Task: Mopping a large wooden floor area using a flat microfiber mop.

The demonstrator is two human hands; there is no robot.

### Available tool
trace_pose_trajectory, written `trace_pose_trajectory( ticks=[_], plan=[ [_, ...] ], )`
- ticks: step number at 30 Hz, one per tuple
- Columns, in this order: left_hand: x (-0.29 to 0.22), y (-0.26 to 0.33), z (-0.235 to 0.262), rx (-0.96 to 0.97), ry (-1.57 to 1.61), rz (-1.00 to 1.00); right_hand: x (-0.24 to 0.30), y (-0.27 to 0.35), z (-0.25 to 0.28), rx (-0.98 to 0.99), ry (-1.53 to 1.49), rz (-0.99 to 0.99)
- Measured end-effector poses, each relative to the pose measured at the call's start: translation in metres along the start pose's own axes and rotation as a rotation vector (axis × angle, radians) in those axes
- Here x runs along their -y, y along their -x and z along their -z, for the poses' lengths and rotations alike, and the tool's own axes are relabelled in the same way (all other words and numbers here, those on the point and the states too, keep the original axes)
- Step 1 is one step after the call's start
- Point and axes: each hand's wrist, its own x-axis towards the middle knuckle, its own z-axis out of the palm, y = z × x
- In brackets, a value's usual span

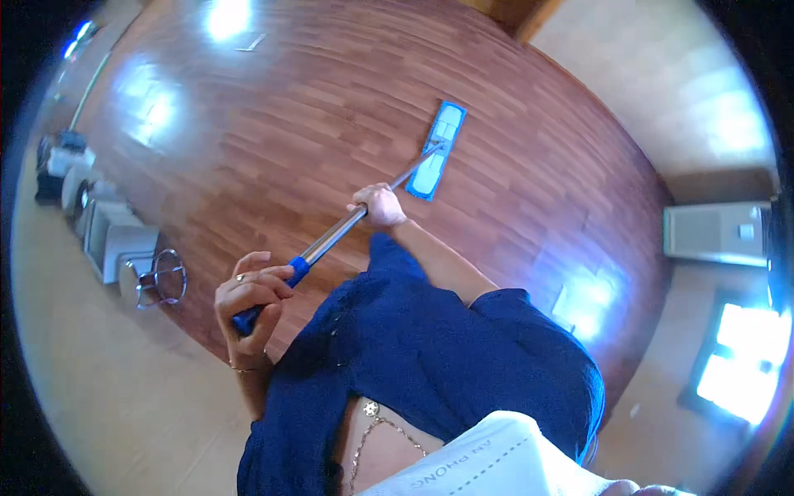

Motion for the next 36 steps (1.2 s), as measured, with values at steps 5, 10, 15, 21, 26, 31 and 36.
trace_pose_trajectory(
  ticks=[5,10,15,21,26,31,36],
  plan=[
    [0.013,-0.006,-0.010,0.143,0.091,-0.104,0.017,0.050,0.036,-0.085,0.102,-0.162],
    [0.034,-0.026,-0.025,0.331,0.179,-0.134,0.010,0.088,0.059,-0.069,0.194,-0.384],
    [0.043,-0.044,-0.067,0.496,0.311,-0.092,-0.004,0.147,0.082,-0.154,0.262,-0.516],
    [0.034,-0.054,-0.116,0.704,0.413,-0.068,0.017,0.201,0.115,-0.341,0.239,-0.646],
    [0.019,-0.042,-0.172,0.841,0.509,-0.021,0.025,0.278,0.137,-0.321,0.328,-0.809],
    [0.012,-0.044,-0.190,0.931,0.591,-0.011,0.047,0.297,0.142,-0.320,0.375,-0.912],
    [-0.010,-0.040,-0.179,0.957,0.599,0.017,0.067,0.298,0.137,-0.449,0.352,-0.883]
  ],
)
